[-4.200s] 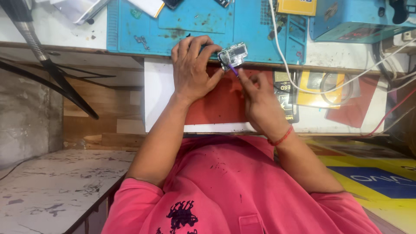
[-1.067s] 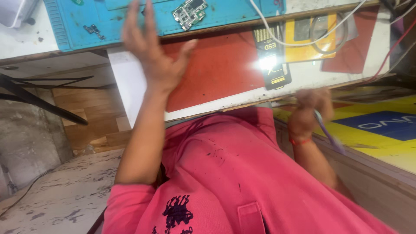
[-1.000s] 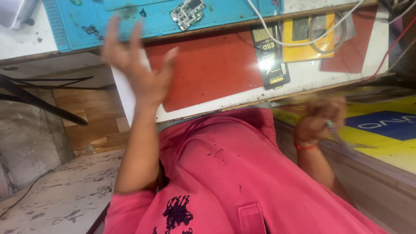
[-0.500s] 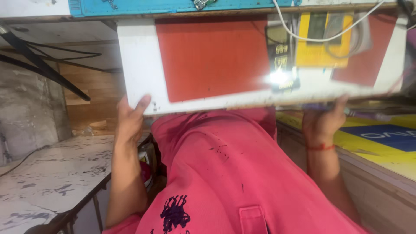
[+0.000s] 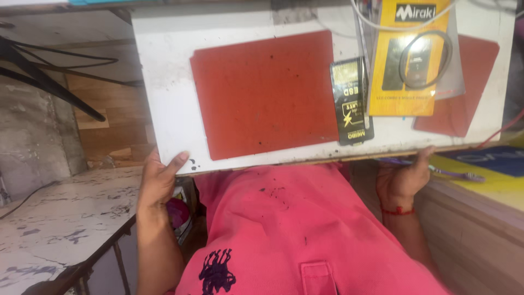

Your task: The person uses a purple-handled tool to scrape and clean the surface of a small green circuit board held in their left hand. They repeatedly scrape different areas of the board while it rests on a red mat on a cluttered workbench.

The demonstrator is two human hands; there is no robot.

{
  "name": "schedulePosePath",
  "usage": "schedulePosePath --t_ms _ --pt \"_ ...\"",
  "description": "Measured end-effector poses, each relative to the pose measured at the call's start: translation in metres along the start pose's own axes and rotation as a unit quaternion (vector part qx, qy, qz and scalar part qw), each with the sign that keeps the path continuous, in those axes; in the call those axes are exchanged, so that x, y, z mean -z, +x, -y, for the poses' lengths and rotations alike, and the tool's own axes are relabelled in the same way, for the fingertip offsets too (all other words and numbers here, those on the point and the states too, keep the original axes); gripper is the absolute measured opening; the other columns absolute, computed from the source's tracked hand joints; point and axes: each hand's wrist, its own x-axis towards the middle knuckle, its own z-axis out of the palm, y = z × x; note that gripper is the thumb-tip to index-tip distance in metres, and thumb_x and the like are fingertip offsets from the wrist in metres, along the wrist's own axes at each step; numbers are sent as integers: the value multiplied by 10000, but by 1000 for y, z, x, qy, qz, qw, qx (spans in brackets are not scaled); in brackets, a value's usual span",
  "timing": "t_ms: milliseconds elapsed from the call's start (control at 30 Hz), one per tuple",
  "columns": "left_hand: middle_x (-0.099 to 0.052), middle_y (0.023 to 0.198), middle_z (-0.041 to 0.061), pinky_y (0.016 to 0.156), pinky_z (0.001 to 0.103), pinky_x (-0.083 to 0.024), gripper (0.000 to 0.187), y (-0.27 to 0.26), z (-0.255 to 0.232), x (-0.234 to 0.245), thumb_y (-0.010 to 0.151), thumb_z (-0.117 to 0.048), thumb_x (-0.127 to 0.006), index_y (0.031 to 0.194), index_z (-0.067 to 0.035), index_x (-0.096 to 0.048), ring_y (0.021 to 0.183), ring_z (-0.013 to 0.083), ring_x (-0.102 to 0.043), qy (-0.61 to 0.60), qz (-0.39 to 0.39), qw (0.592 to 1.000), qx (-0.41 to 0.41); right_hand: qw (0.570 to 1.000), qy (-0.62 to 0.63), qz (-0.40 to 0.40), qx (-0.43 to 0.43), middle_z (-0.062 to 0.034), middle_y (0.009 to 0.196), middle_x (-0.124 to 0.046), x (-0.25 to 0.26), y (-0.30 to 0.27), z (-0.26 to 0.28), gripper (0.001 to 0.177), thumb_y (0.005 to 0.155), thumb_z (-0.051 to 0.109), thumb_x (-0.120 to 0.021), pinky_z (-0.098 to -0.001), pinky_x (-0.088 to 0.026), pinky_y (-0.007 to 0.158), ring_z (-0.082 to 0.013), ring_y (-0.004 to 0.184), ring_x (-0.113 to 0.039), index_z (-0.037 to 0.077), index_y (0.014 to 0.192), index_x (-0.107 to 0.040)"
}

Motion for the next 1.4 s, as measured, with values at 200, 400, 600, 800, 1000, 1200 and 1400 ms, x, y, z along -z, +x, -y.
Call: schedulePosePath --t_ms 200,400,600,800,1000,1200,1400 --pt "-711 1170 97 924 297 -549 478 14 -11 -12 926 -197 -760 1299 56 -600 1031 144 -677 12 -14 1000 -12 999 -16 27 9 -118 1443 -577 -6 21 2 569 1143 455 -462 -474 -511 1157 -276 1330 -602 19 1509 -456" --pt "-713 1183 116 929 304 -551 470 45 -32 -26 931 -206 -767 1283 64 -612 1040 150 -679 6 -18 1000 -23 998 20 52 -9 -163 1467 -531 -24 57 4 629 1125 455 -493 -567 -533 1161 -337 1361 -590 -26 1520 -403" --pt "-728 1148 109 917 315 -545 516 67 -39 -22 928 -344 -757 1265 30 -643 1026 163 -684 137 -42 990 -12 999 -6 49 -24 -186 1482 -506 1 82 -12 656 1119 477 -497 -595 -551 1119 -356 1360 -582 -34 1518 -395" --pt "-614 1086 49 839 304 -521 430 61 -77 -2 1024 -380 -770 1195 -23 -604 1012 184 -612 379 -273 862 -194 898 -394 -40 191 -58 1110 -430 41 27 -50 427 1181 353 -510 -297 -417 702 -166 880 -448 17 1392 -352" --pt "-635 1049 44 841 314 -533 227 79 -93 -47 1027 -220 -813 1063 -62 -654 939 172 -621 332 -222 850 -344 918 -292 209 169 -26 1032 -427 -20 4 -45 434 1023 182 -635 -248 -341 630 -120 784 -413 100 1331 -342" --pt "-603 1197 102 988 433 -470 396 135 -130 -144 955 -309 -894 1180 -45 -703 1136 316 -540 418 -108 734 -524 892 -339 264 140 -65 977 -476 -136 57 -5 142 1091 8 -563 -314 -379 644 -169 787 -446 78 1155 -457" --pt "-588 1210 88 1001 475 -394 552 180 -166 -182 918 -532 -814 1199 -65 -723 1167 302 -504 501 -118 684 -517 728 -513 318 326 -189 1057 -634 -213 89 17 267 1059 -11 -612 -389 -518 804 -311 901 -628 -2 1326 -615"
